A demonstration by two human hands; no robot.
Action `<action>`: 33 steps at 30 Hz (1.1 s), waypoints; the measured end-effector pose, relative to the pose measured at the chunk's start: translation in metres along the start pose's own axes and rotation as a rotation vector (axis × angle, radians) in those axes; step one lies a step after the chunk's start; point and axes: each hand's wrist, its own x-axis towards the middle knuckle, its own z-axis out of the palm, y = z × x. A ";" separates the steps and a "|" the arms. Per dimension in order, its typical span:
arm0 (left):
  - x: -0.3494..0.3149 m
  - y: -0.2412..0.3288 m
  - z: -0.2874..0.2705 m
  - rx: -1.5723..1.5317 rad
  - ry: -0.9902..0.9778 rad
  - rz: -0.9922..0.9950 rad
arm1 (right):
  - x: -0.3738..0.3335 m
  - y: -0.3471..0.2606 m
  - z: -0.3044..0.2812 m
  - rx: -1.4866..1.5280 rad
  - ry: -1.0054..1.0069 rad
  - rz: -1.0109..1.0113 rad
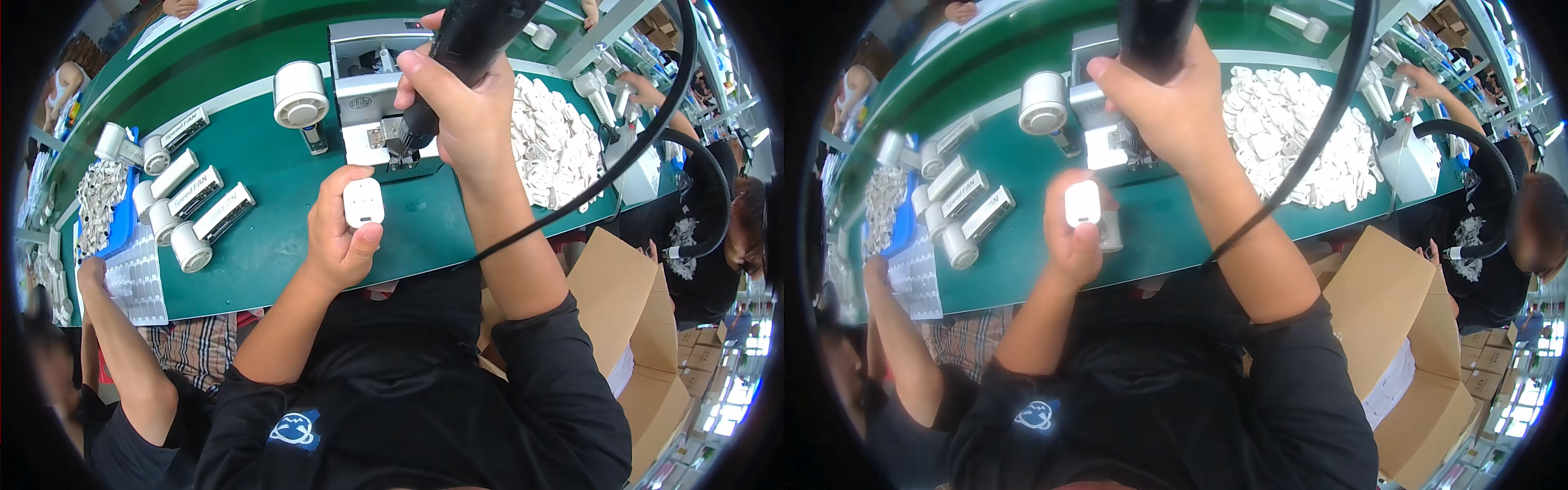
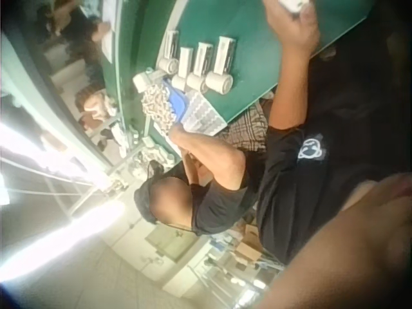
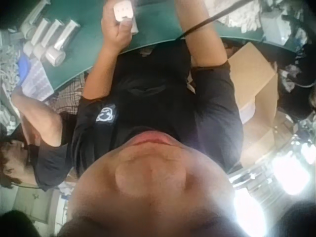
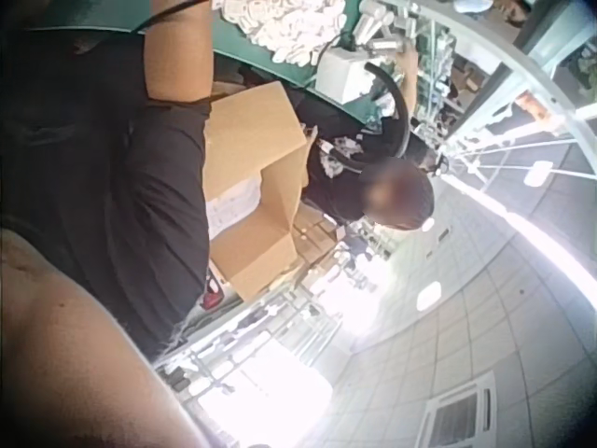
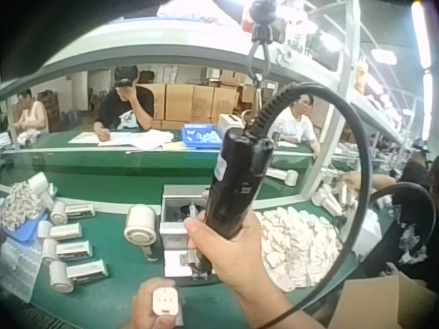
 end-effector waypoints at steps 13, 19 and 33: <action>0.001 0.003 -0.001 -0.030 0.022 -0.012 | -0.010 0.012 -0.005 -0.047 -0.073 -0.061; 0.001 0.004 -0.001 -0.014 0.010 -0.018 | 0.000 0.005 -0.001 0.017 -0.018 -0.002; 0.002 0.003 0.001 0.005 0.007 0.002 | -0.001 0.017 -0.004 -0.056 -0.080 -0.023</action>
